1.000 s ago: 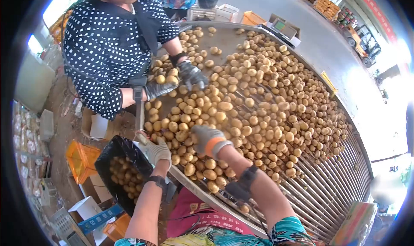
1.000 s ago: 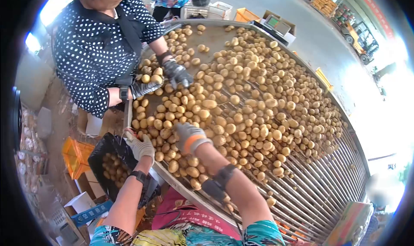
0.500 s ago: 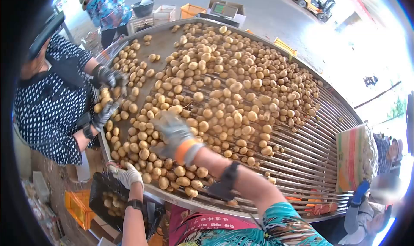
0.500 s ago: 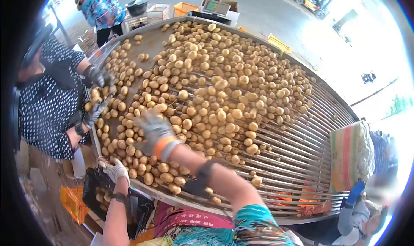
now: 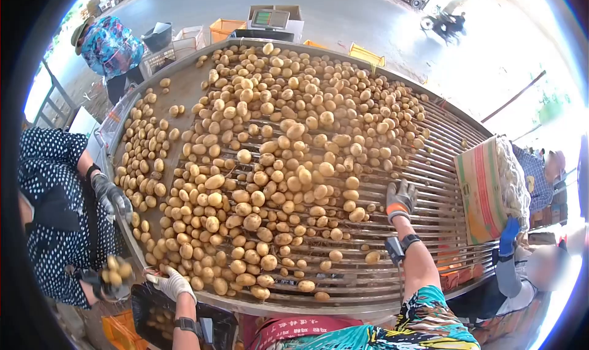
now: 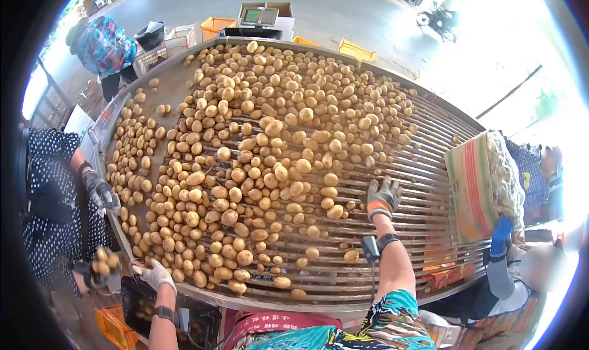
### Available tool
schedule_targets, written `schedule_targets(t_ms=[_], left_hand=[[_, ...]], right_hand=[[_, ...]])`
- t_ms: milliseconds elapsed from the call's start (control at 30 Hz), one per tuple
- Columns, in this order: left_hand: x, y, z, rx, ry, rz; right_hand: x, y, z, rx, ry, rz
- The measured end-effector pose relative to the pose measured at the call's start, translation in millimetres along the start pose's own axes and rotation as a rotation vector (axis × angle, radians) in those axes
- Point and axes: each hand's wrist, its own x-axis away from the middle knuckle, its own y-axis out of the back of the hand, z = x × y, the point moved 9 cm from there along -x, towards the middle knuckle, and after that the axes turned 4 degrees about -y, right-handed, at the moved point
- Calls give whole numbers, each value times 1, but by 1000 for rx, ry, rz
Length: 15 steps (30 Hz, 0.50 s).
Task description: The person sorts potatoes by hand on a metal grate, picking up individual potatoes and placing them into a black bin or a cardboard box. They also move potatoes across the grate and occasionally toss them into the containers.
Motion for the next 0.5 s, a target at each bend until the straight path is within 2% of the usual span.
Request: schedule_targets(t_ms=[67, 133, 200, 267, 333, 367, 433, 467, 500], left_hand=[[5, 3, -6, -31, 43, 35], [-4, 0, 12, -134, 55, 77], [-14, -4, 24, -197, 45, 78], [-9, -6, 23, -97, -7, 15], [-11, 0, 19, 11, -57, -60], [-12, -5, 23, -31, -14, 29], [-5, -2, 16, -34, 52, 77], [-1, -1, 12, -37, 85, 101], [1, -3, 15, -5, 99, 117]], right_hand=[[7, -5, 54, -141, 112, 205], [28, -2, 119, -212, 266, -38], [48, 4, 174, -474, 153, 12], [90, 26, 266, 83, 625, 277], [108, 15, 295, -411, 461, 311], [126, 33, 314, -493, 443, 271], [172, 47, 357, -590, 482, 558], [206, 42, 390, -617, 645, 448], [238, 61, 391, -782, 544, 519]])
